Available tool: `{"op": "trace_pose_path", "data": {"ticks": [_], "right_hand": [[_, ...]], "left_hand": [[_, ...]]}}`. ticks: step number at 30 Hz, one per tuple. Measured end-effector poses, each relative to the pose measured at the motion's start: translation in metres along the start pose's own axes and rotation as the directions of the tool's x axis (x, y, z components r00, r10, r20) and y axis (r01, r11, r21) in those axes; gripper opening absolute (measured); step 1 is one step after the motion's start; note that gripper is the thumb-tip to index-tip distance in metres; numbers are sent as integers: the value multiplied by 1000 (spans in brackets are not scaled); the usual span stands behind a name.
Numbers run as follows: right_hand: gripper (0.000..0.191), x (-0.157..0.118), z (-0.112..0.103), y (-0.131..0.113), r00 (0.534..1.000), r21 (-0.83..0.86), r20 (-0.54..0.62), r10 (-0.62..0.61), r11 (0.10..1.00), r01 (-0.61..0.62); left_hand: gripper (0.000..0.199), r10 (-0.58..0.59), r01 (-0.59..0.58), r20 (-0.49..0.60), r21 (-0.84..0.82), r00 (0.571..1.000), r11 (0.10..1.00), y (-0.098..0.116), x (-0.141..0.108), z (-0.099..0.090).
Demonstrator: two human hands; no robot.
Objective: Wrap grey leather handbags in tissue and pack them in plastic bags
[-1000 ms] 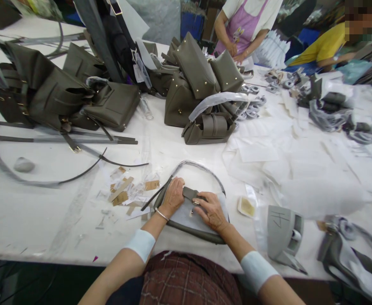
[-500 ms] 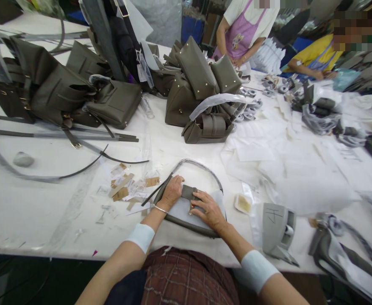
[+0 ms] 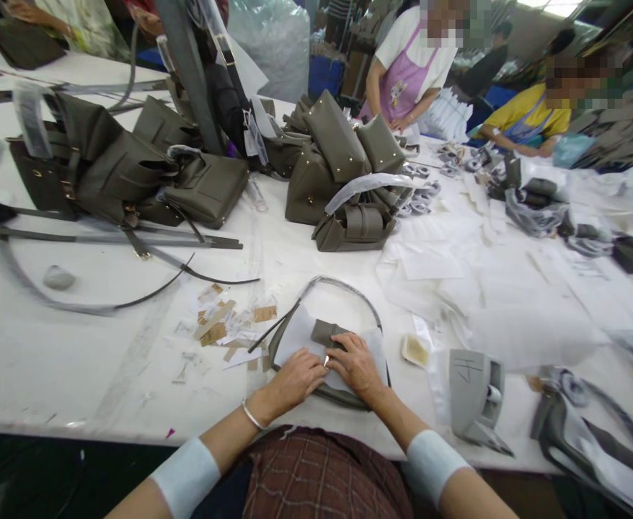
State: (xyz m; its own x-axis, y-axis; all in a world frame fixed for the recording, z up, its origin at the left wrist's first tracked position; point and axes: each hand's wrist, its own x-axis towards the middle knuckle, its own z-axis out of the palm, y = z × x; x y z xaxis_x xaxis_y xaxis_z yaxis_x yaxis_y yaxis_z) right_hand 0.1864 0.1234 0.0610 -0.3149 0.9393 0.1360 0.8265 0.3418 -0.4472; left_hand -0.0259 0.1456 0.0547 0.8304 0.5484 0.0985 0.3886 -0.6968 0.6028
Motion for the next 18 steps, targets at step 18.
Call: {"op": "trace_pose_path", "data": {"ticks": [18], "right_hand": [[9, 11, 9, 2, 978, -34, 209, -20, 999, 28]], "left_hand": [[21, 115, -95, -101, 183, 988, 978, -12, -15, 38]]}}
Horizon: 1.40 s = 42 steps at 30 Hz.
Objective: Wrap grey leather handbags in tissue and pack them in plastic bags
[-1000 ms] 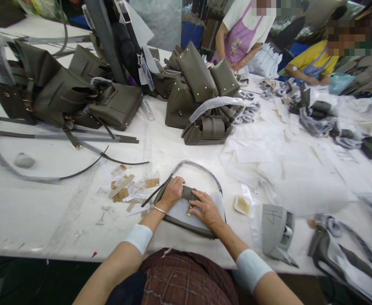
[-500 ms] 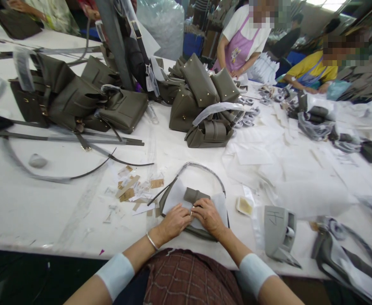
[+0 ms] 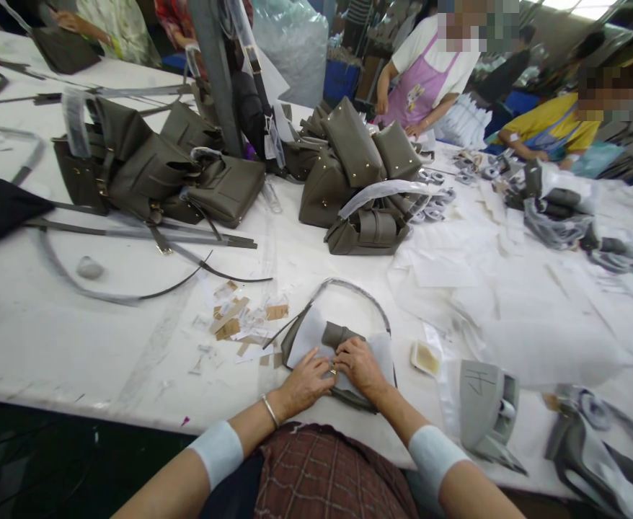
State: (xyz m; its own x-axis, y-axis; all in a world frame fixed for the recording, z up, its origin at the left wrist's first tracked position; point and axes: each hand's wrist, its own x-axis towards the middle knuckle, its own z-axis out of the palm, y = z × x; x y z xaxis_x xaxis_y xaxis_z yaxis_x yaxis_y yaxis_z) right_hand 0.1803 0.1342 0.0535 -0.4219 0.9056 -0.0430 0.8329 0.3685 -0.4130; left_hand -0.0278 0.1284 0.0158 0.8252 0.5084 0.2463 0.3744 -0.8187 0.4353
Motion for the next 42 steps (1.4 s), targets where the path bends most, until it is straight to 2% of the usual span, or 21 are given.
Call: {"op": "trace_pose_path", "data": {"ticks": [6, 9, 12, 16, 20, 23, 25, 28, 31, 34, 38, 42], "right_hand": [[19, 7, -9, -8, 999, -209, 0, -47, 977, 46], [17, 9, -9, -12, 997, -320, -37, 62, 945, -71], [14, 9, -4, -14, 976, -377, -93, 199, 900, -219], [15, 3, 0, -15, 961, -339, -104, 257, 899, -277], [17, -13, 1, -14, 967, -329, -123, 225, 910, -253], [30, -35, 5, -11, 968, -395, -210, 134, 894, -210], [39, -49, 9, -7, 972, -440, -223, 80, 881, -174], [56, -61, 10, -2, 985, -466, -165, 46, 876, -119], [60, -64, 7, 1, 987, -477, -140, 77, 868, -135], [67, -63, 7, 2, 980, -491, -160, 118, 852, -183], [70, -62, 19, 4, 970, -489, -218, 106, 848, -203], [78, -65, 38, 9, 953, -481, -291, 84, 848, -222]], "left_hand": [[14, -9, 13, -55, 57, 998, 998, 2, 11, 2], [13, -25, 32, -76, 96, 997, 995, 0, 20, 9], [12, -17, 29, -92, 130, 996, 991, -3, 27, 16], [17, 28, -11, -104, 155, 994, 988, -5, 26, 16], [21, 30, -14, -116, 142, 993, 990, -5, 22, 11], [19, 13, -2, -105, 112, 994, 994, -2, 23, 7], [23, 4, 2, -65, 92, 998, 996, 1, 26, 3], [47, -40, 38, 22, 79, 999, 996, 5, 32, -11], [72, -147, 139, 53, 136, 988, 981, -1, 29, -29], [68, -224, 213, 24, 222, 974, 951, -20, 14, -39], [60, -238, 226, 9, 280, 971, 933, -43, -10, -29], [64, -264, 255, 1, 261, 964, 931, -42, -17, -21]]}}
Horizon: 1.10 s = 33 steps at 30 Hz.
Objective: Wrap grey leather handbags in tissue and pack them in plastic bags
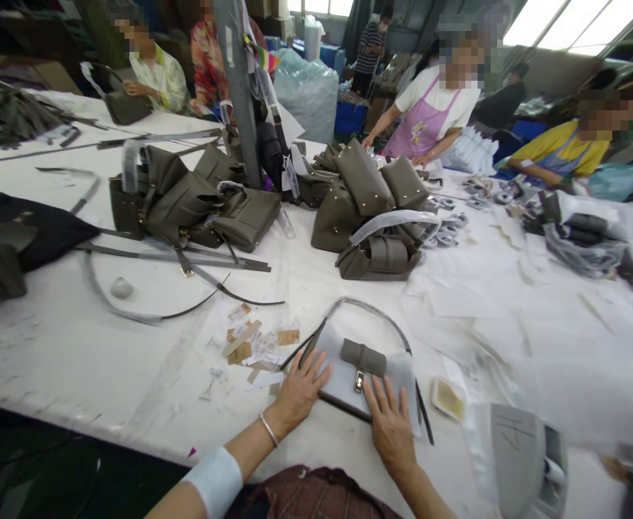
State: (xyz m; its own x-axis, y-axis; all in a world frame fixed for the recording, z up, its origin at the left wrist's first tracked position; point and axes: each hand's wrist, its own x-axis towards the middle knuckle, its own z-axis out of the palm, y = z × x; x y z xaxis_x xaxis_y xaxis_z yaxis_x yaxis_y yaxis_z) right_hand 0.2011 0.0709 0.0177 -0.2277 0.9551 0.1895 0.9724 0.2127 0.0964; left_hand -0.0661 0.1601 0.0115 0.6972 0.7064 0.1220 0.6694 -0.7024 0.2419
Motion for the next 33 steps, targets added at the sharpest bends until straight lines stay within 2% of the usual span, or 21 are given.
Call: {"op": "trace_pose_path", "data": {"ticks": [3, 6, 8, 11, 13, 15, 18, 21, 24, 28, 33], "right_hand": [[82, -6, 13, 1, 999, 43, -37, -2, 999, 3], [83, -9, 25, 4, 997, 88, -80, 7, 996, 0], [83, -11, 31, 7, 994, 98, -105, -2, 995, 12], [84, -15, 38, 13, 993, 101, -109, -38, 994, 49], [77, -18, 40, 18, 995, 113, -77, -57, 991, 65], [64, -16, 39, 23, 997, 148, -16, -69, 986, 71], [57, 3, 27, 30, 998, 231, 58, 9, 973, -22], [67, 33, 11, 31, 988, 265, 1, 157, 952, -152], [68, 51, 6, 27, 988, 236, -75, 134, 965, -113], [62, 43, 21, 21, 995, 219, -93, 28, 976, -7], [68, 34, 34, 19, 991, 230, -128, 43, 973, -12]], "left_hand": [[66, -15, 15, -11, -7, 1000, 1000, 14, 11, -12], [71, -72, 72, -11, 51, 997, 996, 35, 40, -31], [65, -26, 24, 18, 72, 1000, 997, 48, 62, -42], [69, 83, -82, -26, 24, 996, 996, 56, 79, -46], [71, 137, -138, -29, -8, 990, 990, 54, 76, -38], [67, 145, -145, -13, -24, 989, 989, 49, 67, -26], [68, 124, -125, -14, -44, 992, 991, 45, 55, -11], [71, 110, -111, -24, -61, 994, 992, 46, 53, -5], [70, 108, -109, -21, -61, 994, 992, 47, 56, -6], [69, 109, -109, -14, -45, 994, 993, 48, 56, -12], [72, 119, -119, -31, 11, 992, 993, 47, 51, -12]]}}
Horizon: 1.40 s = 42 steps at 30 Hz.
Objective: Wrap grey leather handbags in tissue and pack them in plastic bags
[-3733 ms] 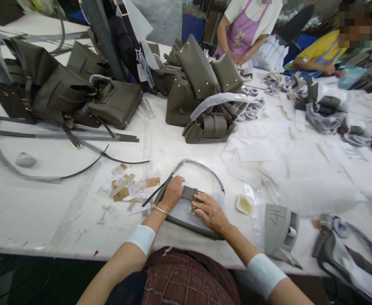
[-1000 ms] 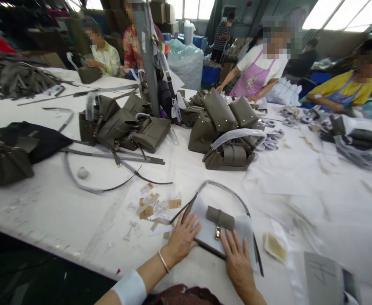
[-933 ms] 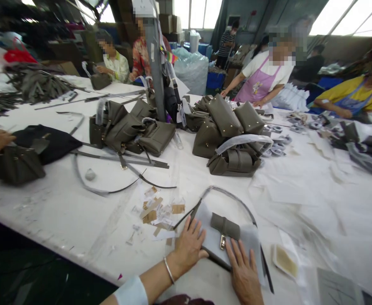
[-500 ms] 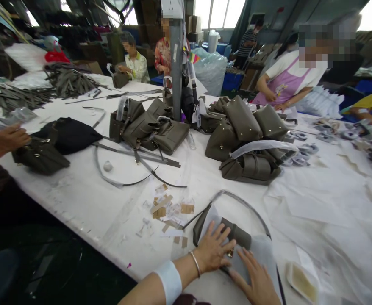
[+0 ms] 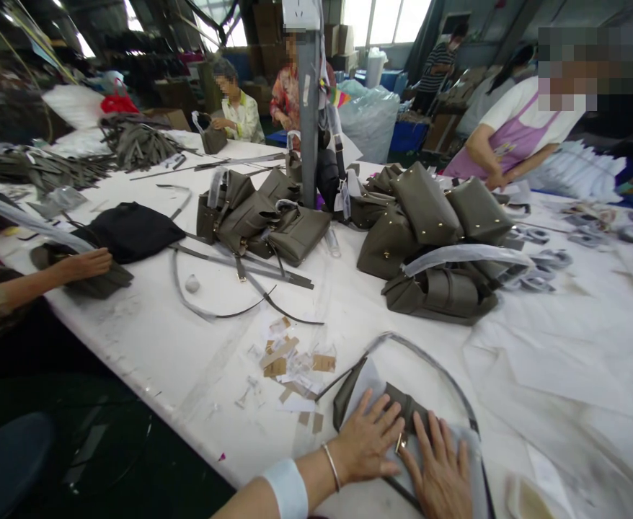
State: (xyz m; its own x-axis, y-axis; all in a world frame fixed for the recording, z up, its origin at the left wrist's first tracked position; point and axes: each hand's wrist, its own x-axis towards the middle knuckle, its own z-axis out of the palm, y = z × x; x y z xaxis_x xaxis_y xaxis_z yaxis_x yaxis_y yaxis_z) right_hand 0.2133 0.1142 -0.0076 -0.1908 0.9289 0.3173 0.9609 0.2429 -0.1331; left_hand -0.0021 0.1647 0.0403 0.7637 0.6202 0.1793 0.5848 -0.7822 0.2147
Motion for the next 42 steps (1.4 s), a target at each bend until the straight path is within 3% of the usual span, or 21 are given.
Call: {"op": "trace_pose_path", "data": {"ticks": [7, 12, 18, 24, 30, 32, 33, 35, 37, 39, 42], "right_hand": [[73, 1, 10, 4, 999, -4, -32, 37, 999, -37], [74, 0, 20, 11, 998, -31, -62, 20, 999, -22], [74, 1, 16, 9, 998, -40, -58, 8, 999, -10], [68, 4, 0, 2, 1000, 24, -29, 4, 1000, -3], [69, 4, -2, 3, 999, 27, -33, -5, 1000, 6], [68, 4, -3, 2, 999, 19, -32, -4, 1000, 5], [68, 4, -3, 2, 999, 14, -33, -2, 1000, 2], [68, 5, -3, 1, 1000, 4, -31, -1, 1000, 1], [68, 5, -3, 0, 1000, -3, -26, -2, 1000, 2], [68, 5, -3, 0, 1000, -11, -24, 0, 1000, 0], [69, 5, -2, 2, 1000, -23, -27, -6, 1000, 5]], "left_hand": [[68, 66, -63, -39, 77, 997, 995, -6, -3, 23], [68, 76, -73, -28, 85, 997, 994, -9, 1, 27], [61, 67, -67, -9, 33, 998, 997, -5, -9, 7], [62, -167, 168, 59, -19, 984, 986, -21, -50, -17], [51, -190, 185, -44, -106, 981, 977, -35, -77, -34], [35, -369, 353, -109, -143, 923, 925, -52, -92, -42], [27, -508, 487, -133, -161, 851, 858, -64, -100, -46], [18, -769, 751, -153, -166, 621, 639, -92, -118, -54], [15, -877, 867, -144, -144, 458, 476, -120, -133, -60], [11, -919, 911, -97, -128, 381, 391, -143, -141, -63], [19, -932, 926, -12, -106, 362, 361, -162, -140, -63]]}}
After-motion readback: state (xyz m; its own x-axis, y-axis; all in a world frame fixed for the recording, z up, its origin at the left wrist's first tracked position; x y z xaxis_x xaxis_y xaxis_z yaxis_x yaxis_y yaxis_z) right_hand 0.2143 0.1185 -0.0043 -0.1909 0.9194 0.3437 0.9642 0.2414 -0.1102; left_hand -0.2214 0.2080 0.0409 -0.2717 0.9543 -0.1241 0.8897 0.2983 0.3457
